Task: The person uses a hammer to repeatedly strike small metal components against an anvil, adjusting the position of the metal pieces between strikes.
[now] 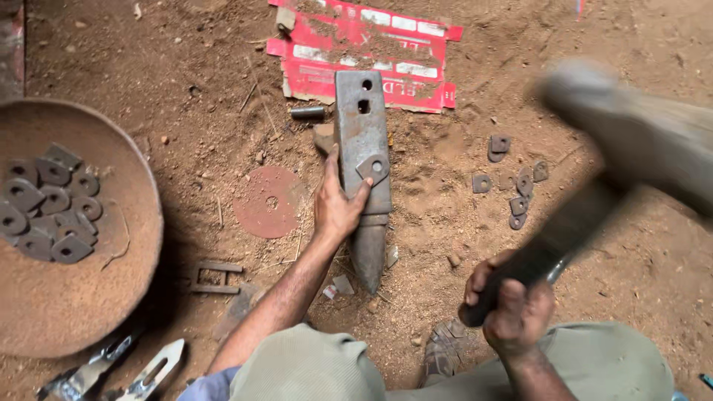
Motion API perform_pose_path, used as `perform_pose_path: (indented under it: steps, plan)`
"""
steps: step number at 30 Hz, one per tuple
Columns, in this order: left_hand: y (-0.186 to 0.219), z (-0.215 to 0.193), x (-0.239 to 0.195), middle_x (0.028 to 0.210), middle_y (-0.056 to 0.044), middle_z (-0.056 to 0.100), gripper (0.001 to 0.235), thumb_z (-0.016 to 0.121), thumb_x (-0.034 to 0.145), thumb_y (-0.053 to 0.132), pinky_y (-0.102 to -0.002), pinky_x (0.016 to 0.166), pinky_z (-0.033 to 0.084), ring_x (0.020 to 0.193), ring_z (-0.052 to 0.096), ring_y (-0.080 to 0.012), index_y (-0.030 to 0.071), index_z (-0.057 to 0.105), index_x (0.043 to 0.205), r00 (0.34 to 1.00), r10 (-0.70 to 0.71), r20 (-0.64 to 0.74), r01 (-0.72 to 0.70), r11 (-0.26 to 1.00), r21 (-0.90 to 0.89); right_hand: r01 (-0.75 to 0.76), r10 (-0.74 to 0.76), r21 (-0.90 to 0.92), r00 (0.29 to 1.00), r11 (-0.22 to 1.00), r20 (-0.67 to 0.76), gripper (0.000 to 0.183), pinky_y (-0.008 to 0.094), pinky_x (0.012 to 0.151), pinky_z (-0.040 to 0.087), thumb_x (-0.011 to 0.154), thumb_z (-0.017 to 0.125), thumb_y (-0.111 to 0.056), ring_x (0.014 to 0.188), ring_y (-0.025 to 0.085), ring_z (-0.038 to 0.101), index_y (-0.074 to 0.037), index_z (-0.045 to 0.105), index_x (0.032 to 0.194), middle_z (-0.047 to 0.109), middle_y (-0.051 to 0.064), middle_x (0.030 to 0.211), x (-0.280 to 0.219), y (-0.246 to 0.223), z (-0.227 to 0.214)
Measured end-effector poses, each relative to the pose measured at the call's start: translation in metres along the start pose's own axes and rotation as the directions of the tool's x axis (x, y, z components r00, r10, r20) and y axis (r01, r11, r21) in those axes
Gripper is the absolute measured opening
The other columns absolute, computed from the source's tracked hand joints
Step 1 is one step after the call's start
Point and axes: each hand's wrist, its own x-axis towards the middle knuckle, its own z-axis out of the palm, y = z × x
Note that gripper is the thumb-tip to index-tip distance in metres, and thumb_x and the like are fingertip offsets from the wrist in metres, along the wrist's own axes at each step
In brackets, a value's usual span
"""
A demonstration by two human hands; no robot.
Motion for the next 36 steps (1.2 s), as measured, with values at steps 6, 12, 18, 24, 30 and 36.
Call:
perform_pose_path:
  steps: [6,12,18,24,30,36]
  plan:
    - [-0.009,0.004,0.001,0.147,-0.029,0.054,0.098,0.082,0.085,0.027,-0.048,0.109,0.050,0.128,0.061,-0.0405,0.003,0.023,0.159,0.999,0.035,-0.038,-0.035,0.999,0.007,-0.350,0.500,-0.682,0.866,0.642,0.026,0.040,0.033,0.038,0.045,0.096,0.055,-0.036,0.044,0.013,0.057,-0.009,0.058,0.127,0.060,0.004,0.058,0.011,0.023,0.016]
    - [-0.018,0.014,-0.002,0.159,-0.026,0.042,0.088,0.076,0.089,0.027,-0.059,0.112,0.046,0.142,0.051,-0.0435,0.000,0.029,0.158,0.984,0.163,-0.079,-0.155,0.984,0.092,-0.161,0.289,-0.622,0.951,0.766,0.110,0.037,0.029,0.035,0.048,0.096,0.054,-0.038,0.036,0.009,0.058,-0.005,0.063,0.109,0.062,0.004,0.054,0.009,0.002,-0.002]
    - [-0.011,-0.008,0.016,0.165,-0.025,0.022,0.061,0.086,0.082,0.037,-0.066,0.119,0.031,0.150,0.026,-0.0480,0.023,0.054,0.132,0.869,0.494,0.023,-0.453,0.776,0.439,0.059,0.007,-0.434,0.989,0.899,0.149,0.041,0.025,0.040,0.052,0.104,0.058,-0.042,0.047,0.009,0.065,-0.003,0.059,0.095,0.066,0.003,0.063,0.000,-0.011,0.001]
    - [-0.011,-0.027,0.032,0.160,-0.035,0.025,0.095,0.081,0.085,0.034,-0.068,0.110,0.030,0.146,0.031,-0.0497,0.000,0.027,0.156,0.907,0.414,0.083,-0.422,0.891,0.168,0.050,0.018,-0.430,0.988,0.902,0.154,0.041,0.022,0.038,0.049,0.102,0.055,-0.043,0.042,0.006,0.062,-0.003,0.062,0.099,0.068,0.001,0.061,-0.006,-0.009,0.009]
    - [-0.017,-0.001,0.013,0.136,-0.026,0.065,0.087,0.073,0.089,0.034,-0.055,0.099,0.058,0.113,0.073,-0.0341,0.000,0.030,0.158,0.989,-0.112,0.101,0.124,0.984,-0.126,0.172,-0.174,0.023,0.972,0.985,0.158,0.045,0.035,0.053,0.049,0.105,0.064,-0.038,0.069,0.022,0.054,0.002,0.049,0.120,0.055,0.012,0.086,-0.017,0.011,0.008]
    - [-0.010,-0.006,0.021,0.135,-0.027,0.063,0.086,0.079,0.088,0.033,-0.053,0.095,0.060,0.111,0.072,-0.0338,0.000,0.034,0.154,0.990,-0.129,0.050,0.132,0.990,-0.042,-0.380,0.563,-0.724,0.826,0.576,0.014,0.032,0.033,0.036,0.047,0.097,0.051,-0.040,0.042,0.014,0.054,-0.012,0.058,0.112,0.058,0.003,0.060,0.026,0.042,0.012]
